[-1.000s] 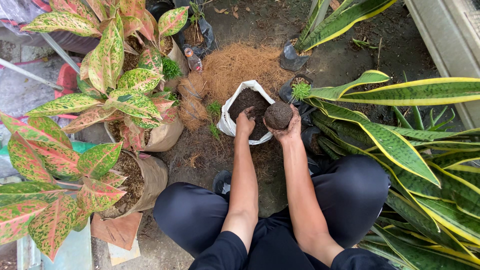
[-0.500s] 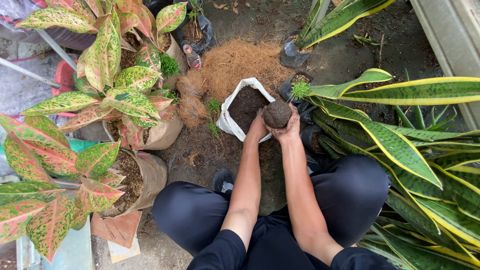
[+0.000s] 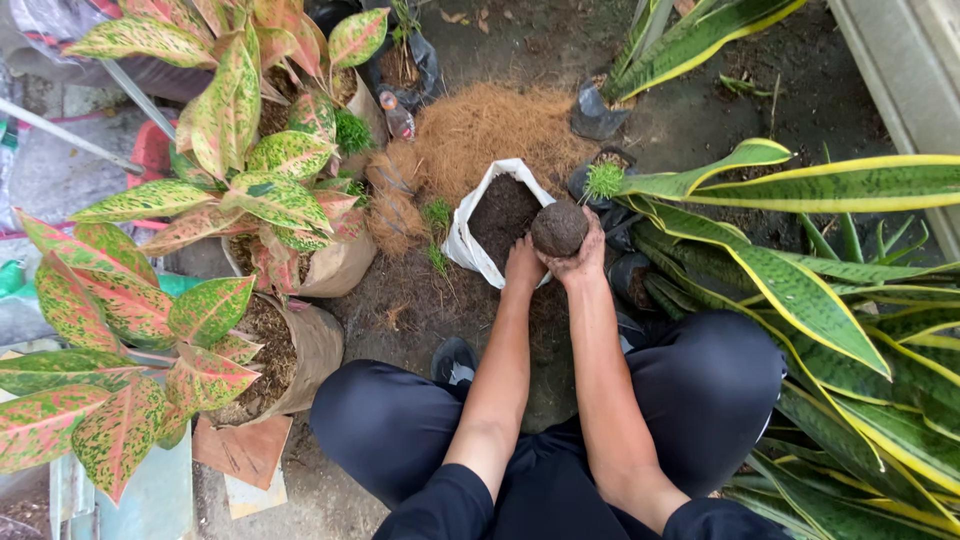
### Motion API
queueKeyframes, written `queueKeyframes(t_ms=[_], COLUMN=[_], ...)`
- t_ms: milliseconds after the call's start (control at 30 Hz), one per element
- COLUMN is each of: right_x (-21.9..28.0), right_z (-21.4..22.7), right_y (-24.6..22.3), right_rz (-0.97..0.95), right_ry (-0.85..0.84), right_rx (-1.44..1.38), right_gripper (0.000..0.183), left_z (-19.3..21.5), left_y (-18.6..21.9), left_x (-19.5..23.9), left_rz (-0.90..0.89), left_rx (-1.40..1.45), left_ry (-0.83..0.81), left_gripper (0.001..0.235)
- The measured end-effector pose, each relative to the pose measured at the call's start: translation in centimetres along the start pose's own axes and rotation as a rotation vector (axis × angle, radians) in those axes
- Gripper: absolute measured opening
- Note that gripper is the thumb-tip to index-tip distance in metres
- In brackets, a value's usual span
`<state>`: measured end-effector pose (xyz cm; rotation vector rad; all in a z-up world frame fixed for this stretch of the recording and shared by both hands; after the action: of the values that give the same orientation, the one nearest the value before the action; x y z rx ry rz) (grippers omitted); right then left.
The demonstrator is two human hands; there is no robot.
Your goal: The person sits on the ground and repeatedly scoops soil from a white bag, packs it around a small plant's root ball, and places the plant into a black plastic nursery bag. The person continues to add and compact soil around the plant inside the bag.
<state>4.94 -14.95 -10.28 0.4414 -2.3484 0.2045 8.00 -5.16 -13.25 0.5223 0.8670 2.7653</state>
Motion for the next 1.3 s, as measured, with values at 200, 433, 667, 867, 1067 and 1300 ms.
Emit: queueKeyframes(t_ms=[200, 433, 667, 867, 1067, 1300], right_x=[1.0, 2.9, 4.3, 4.6, 4.5, 3.2], right_z=[-1.2, -3.2, -5.7, -5.6, -5.6, -4.3], right_y=[0.0, 0.4, 1.2, 0.9, 0.3, -0.1], right_rz=[-0.004, -0.018, -0.048, -0.017, 0.012, 0.032], right_ry=[-0.113, -0.246, -0.432, -0.422, -0.454, -0.376], right_rx=[-0.094, -0.114, -0.121, -0.137, -0.116, -0.107], right_gripper=[0.037, 0.043, 0.045, 0.042, 0.043, 0.041], left_z=[0.4, 2.3, 3.7, 3.4, 3.8, 2.0], left_y=[0.3, -3.7, -2.1, -1.7, -2.0, -3.9], left_x=[0.5, 1.1, 0.5, 0.6, 0.1, 0.1], left_rz=[0.050, 0.402, 0.247, 0.207, 0.115, 0.272], left_rx=[0.096, 1.302, 1.847, 1.938, 1.891, 1.858], left_ry=[0.038, 0.293, 0.267, 0.226, 0.244, 0.277], left_gripper=[0.060, 0.051, 0.058, 0.048, 0.044, 0.044])
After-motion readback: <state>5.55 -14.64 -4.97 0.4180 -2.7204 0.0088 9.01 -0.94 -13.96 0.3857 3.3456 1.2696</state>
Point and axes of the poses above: each hand's wrist, its own x-axis away from the middle knuckle, its own z-axis out of the back of the hand, y = z × x, the point moved 9 cm from there along -x, towards the middle knuckle, and after that the axes turned 11 degrees about -z, right-handed, at the moved point
